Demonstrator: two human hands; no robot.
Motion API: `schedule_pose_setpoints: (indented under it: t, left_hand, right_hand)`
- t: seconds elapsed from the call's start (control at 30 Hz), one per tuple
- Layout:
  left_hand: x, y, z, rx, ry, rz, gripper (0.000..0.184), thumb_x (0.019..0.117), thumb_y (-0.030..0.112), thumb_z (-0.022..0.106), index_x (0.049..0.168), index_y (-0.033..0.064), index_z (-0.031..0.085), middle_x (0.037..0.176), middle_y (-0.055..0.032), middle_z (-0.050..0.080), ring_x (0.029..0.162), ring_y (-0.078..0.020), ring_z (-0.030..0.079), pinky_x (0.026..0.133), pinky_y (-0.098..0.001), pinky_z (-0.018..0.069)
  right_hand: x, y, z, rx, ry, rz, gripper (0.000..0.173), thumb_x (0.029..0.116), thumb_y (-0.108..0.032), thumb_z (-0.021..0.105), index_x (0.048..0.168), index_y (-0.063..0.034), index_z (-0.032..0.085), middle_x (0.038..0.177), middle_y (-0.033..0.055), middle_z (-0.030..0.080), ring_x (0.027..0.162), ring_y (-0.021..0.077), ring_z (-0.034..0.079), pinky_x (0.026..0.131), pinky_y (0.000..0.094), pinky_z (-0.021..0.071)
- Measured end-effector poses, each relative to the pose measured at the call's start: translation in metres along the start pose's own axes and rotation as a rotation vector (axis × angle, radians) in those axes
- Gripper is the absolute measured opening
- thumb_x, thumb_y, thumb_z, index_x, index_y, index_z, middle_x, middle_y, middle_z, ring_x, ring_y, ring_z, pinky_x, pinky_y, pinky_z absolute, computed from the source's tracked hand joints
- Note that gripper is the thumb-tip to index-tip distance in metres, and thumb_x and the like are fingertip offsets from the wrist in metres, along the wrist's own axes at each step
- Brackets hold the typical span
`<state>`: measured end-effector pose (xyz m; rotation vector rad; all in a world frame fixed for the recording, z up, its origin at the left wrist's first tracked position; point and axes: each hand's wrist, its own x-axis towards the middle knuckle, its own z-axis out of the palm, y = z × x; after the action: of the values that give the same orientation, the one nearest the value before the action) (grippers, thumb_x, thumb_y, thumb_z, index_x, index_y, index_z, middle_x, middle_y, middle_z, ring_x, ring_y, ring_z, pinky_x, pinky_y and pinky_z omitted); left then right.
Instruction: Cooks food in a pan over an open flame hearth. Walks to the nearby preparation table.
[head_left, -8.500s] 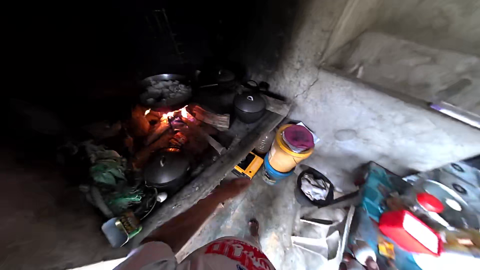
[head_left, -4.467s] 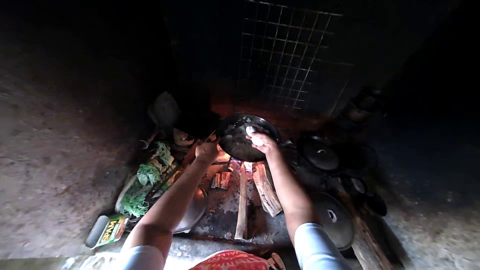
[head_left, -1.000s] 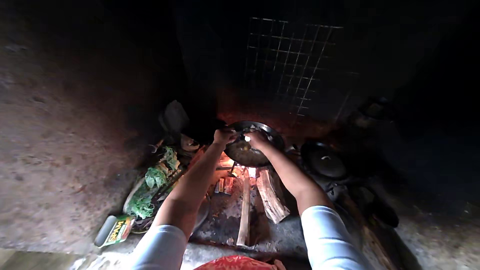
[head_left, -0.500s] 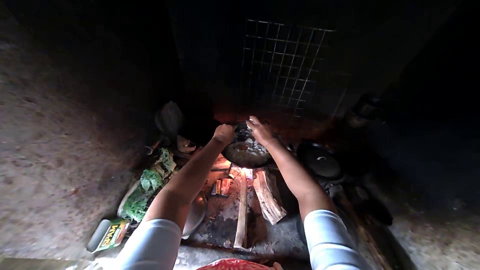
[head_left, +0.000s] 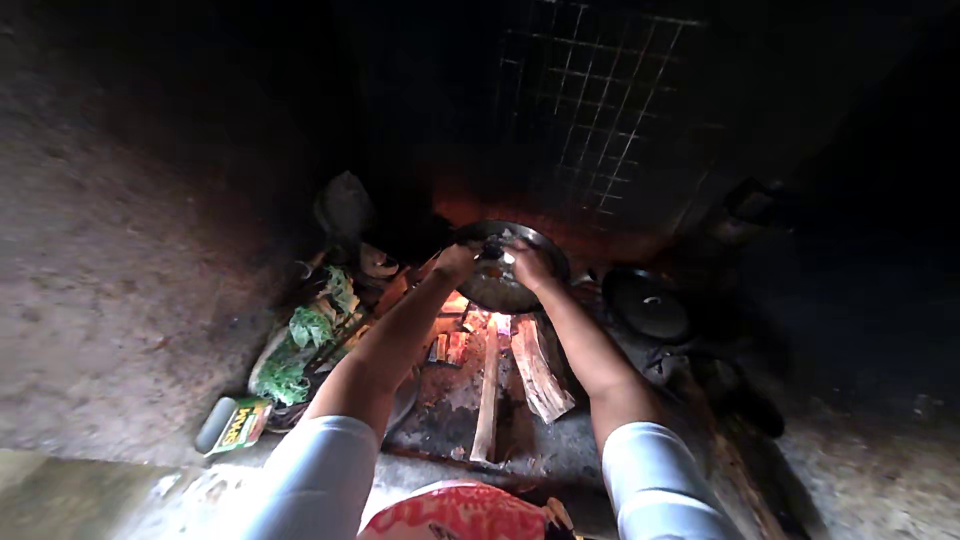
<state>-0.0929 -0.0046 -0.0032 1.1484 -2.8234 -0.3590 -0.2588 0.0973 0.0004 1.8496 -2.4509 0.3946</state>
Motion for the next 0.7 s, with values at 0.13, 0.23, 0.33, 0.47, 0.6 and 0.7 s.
schedule_pose_setpoints:
  t: [0.13, 0.23, 0.33, 0.47, 0.6, 0.7]
  left_hand:
    - [-0.005, -0.011, -0.005, -0.362, 0.082, -0.017, 0.028, 0.1013, 0.018, 0.059, 0.123, 0.0076, 0.073, 0.122, -0.0207, 0.071, 0.115, -0.0382, 0.067, 0.101, -0.0605, 0.0514]
    - [-0.014, -0.019, 0.001, -0.995, 0.134, -0.136, 0.028, 0.1007, 0.017, 0.066, 0.123, 0.0013, 0.069, 0.11, -0.0159, 0.074, 0.091, -0.0228, 0.075, 0.087, -0.0415, 0.0629]
    - [-0.043, -0.017, -0.005, -1.081, 0.277, -0.035, 0.026, 0.1016, 0.014, 0.065, 0.124, 0.0022, 0.07, 0.106, -0.0139, 0.076, 0.087, -0.0193, 0.076, 0.083, -0.0378, 0.0646]
    - [-0.109, -0.011, 0.01, -0.584, 0.429, 0.102, 0.025, 0.1036, 0.019, 0.058, 0.121, 0.0128, 0.075, 0.114, -0.0103, 0.076, 0.107, -0.0264, 0.073, 0.099, -0.0541, 0.0555]
    - [-0.171, -0.011, 0.064, -0.356, 0.473, 0.104, 0.024, 0.0993, 0.014, 0.063, 0.118, 0.0155, 0.078, 0.109, -0.0126, 0.077, 0.098, -0.0339, 0.074, 0.086, -0.0603, 0.0584]
    - [-0.209, -0.023, 0.087, -0.331, 0.395, 0.12, 0.023, 0.0923, 0.014, 0.07, 0.113, 0.0103, 0.078, 0.106, -0.0142, 0.077, 0.098, -0.0345, 0.074, 0.086, -0.059, 0.0584]
  right_hand:
    - [0.006, -0.004, 0.0, 0.302, 0.049, 0.123, 0.047, 0.0957, -0.013, 0.066, 0.143, -0.0136, 0.062, 0.145, 0.017, 0.059, 0.134, 0.0356, 0.057, 0.112, 0.0582, 0.0458]
    - [-0.014, -0.021, 0.002, 0.818, -0.017, 0.31, 0.051, 0.0938, -0.017, 0.073, 0.143, -0.0097, 0.06, 0.133, 0.0166, 0.066, 0.114, 0.0271, 0.067, 0.093, 0.0466, 0.0561]
    - [-0.048, -0.039, 0.013, 1.271, -0.167, 0.398, 0.041, 0.0996, -0.019, 0.066, 0.14, -0.0124, 0.061, 0.116, 0.0128, 0.07, 0.085, 0.0183, 0.066, 0.063, 0.032, 0.0517]
    - [-0.107, -0.068, 0.027, 1.521, -0.375, 0.416, 0.032, 0.1006, -0.026, 0.065, 0.128, -0.0092, 0.063, 0.11, 0.0049, 0.07, 0.093, 0.0117, 0.066, 0.078, 0.0269, 0.0558]
    - [-0.153, -0.082, 0.05, 1.627, -0.454, 0.413, 0.033, 0.0949, -0.025, 0.071, 0.125, -0.012, 0.066, 0.102, 0.0054, 0.071, 0.078, 0.0116, 0.065, 0.062, 0.0256, 0.0539]
    - [-0.173, -0.096, 0.066, 1.524, -0.576, 0.407, 0.037, 0.0969, -0.023, 0.07, 0.129, -0.0065, 0.062, 0.11, 0.0094, 0.072, 0.09, 0.015, 0.069, 0.067, 0.0269, 0.0558]
